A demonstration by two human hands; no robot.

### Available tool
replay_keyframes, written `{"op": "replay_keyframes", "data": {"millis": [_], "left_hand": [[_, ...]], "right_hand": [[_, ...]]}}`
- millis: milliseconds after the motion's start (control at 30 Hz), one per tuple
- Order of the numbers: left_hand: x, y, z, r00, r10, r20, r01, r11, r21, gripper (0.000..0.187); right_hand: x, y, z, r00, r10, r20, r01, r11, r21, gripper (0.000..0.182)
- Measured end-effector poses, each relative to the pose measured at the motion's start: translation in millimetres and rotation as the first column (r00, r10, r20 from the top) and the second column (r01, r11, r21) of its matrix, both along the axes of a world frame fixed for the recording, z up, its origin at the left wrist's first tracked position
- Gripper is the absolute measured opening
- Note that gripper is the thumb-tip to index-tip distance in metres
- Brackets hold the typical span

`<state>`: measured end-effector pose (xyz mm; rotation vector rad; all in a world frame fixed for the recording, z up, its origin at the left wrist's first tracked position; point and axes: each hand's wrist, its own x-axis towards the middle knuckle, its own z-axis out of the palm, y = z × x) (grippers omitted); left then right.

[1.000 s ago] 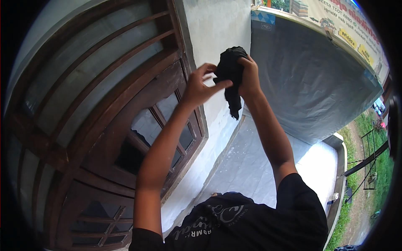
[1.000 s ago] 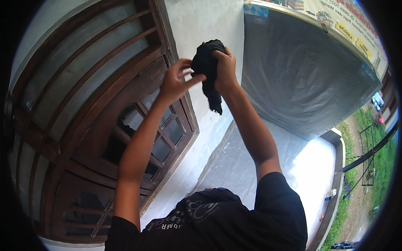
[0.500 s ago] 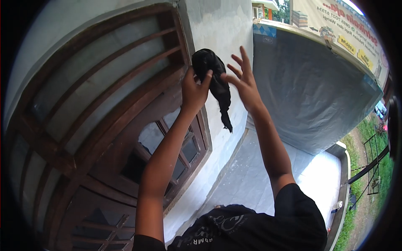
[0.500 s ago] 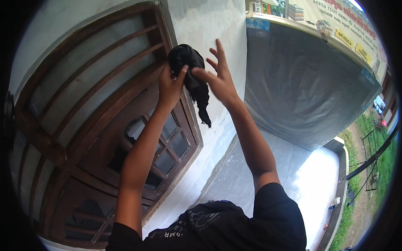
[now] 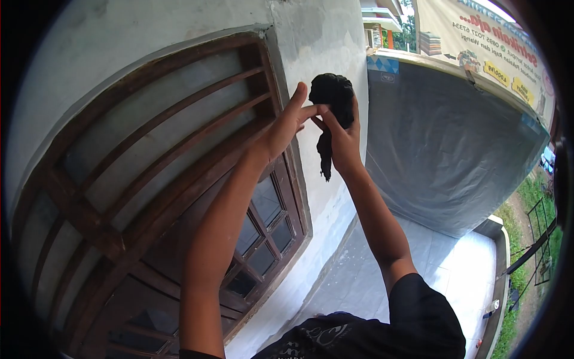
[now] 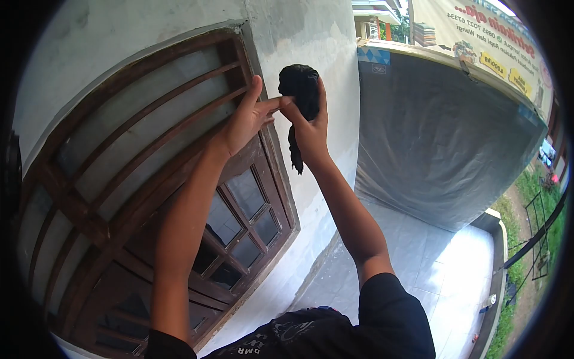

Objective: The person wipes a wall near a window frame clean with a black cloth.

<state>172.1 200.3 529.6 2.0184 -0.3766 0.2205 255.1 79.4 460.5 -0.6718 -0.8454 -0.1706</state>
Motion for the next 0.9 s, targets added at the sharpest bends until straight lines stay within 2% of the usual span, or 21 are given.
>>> {"op": "replay_keyframes", "data": {"millis": [67, 167, 200, 233, 300, 333, 367, 400, 433, 467, 500, 567, 600, 667, 700, 767, 833, 900], "left_hand": [[-6, 1, 13, 1.000, -0.024, -0.003, 0.024, 1.000, 0.008, 0.124], [-20, -3, 31, 1.000, -0.010, 0.009, 0.010, 0.999, 0.043, 0.126], [-23, -4, 37, 1.000, -0.006, 0.004, 0.006, 0.997, 0.081, 0.126], [-25, -4, 42, 1.000, -0.002, 0.000, 0.002, 0.993, 0.119, 0.125], [-27, 5, 54, 0.997, 0.044, 0.062, -0.054, 0.985, 0.162, 0.118], [-26, 14, 67, 0.989, 0.066, 0.135, -0.105, 0.948, 0.300, 0.109], [-25, 21, 80, 0.974, 0.077, 0.212, -0.164, 0.889, 0.428, 0.100], [-27, 23, 94, 0.934, 0.152, 0.324, -0.305, 0.811, 0.499, 0.071], [-34, 27, 108, 0.931, 0.155, 0.330, -0.311, 0.808, 0.500, 0.071], [-44, 28, 124, 0.847, 0.144, 0.512, -0.485, 0.605, 0.632, 0.062], [-52, 31, 140, 0.741, 0.075, 0.667, -0.644, 0.357, 0.676, 0.053], [-58, 39, 171, 0.651, 0.136, 0.747, -0.759, 0.147, 0.635, 0.053], [-62, 45, 185, 0.649, 0.136, 0.748, -0.760, 0.145, 0.633, 0.053], [-69, 58, 208, 0.613, 0.058, 0.788, -0.788, -0.022, 0.615, 0.074], [-67, 64, 214, 0.611, 0.057, 0.790, -0.790, -0.026, 0.613, 0.074], [-60, 73, 221, 0.557, -0.081, 0.827, -0.817, -0.230, 0.528, 0.073], [-54, 77, 223, 0.569, -0.106, 0.815, -0.805, -0.273, 0.526, 0.075], [-42, 82, 225, 0.581, -0.133, 0.803, -0.794, -0.313, 0.522, 0.076]], "right_hand": [[-3, 1, 8, 0.999, 0.036, -0.038, -0.035, 0.999, 0.010, 0.074], [-2, 6, 16, 0.997, 0.044, -0.068, -0.044, 0.999, 0.002, 0.071], [-3, 11, 19, 0.997, 0.024, -0.074, -0.022, 0.999, 0.034, 0.059], [-5, 12, 22, 0.997, 0.028, -0.073, -0.026, 0.999, 0.035, 0.059], [-16, 9, 34, 0.989, 0.090, -0.120, -0.083, 0.995, 0.063, 0.047], [-21, 8, 38, 0.987, 0.074, -0.139, -0.066, 0.996, 0.064, 0.037], [-20, 8, 40, 0.988, 0.077, -0.132, -0.069, 0.995, 0.066, 0.037], [-19, 7, 41, 0.989, 0.073, -0.128, -0.068, 0.997, 0.045, 0.038], [-18, 7, 43, 0.990, 0.070, -0.123, -0.067, 0.997, 0.025, 0.039], [-17, 9, 46, 0.991, 0.073, -0.116, -0.071, 0.997, 0.027, 0.039], [-15, 11, 49, 0.990, 0.038, -0.135, -0.033, 0.999, 0.037, 0.040], [-11, 13, 55, 0.988, 0.003, -0.156, 0.005, 0.999, 0.049, 0.040], [-8, 14, 62, 0.987, 0.033, -0.156, -0.020, 0.996, 0.083, 0.041], [3, 20, 75, 0.987, 0.098, -0.131, -0.078, 0.986, 0.149, 0.050], [8, 25, 83, 0.987, 0.101, -0.128, -0.081, 0.985, 0.152, 0.050], [16, 40, 103, 0.998, -0.070, -0.001, 0.069, 0.981, 0.179, 0.064], [39, 60, 120, 0.932, -0.330, 0.149, 0.301, 0.935, 0.190, 0.063], [49, 72, 139, 0.835, -0.506, 0.215, 0.467, 0.859, 0.209, 0.060]]}}
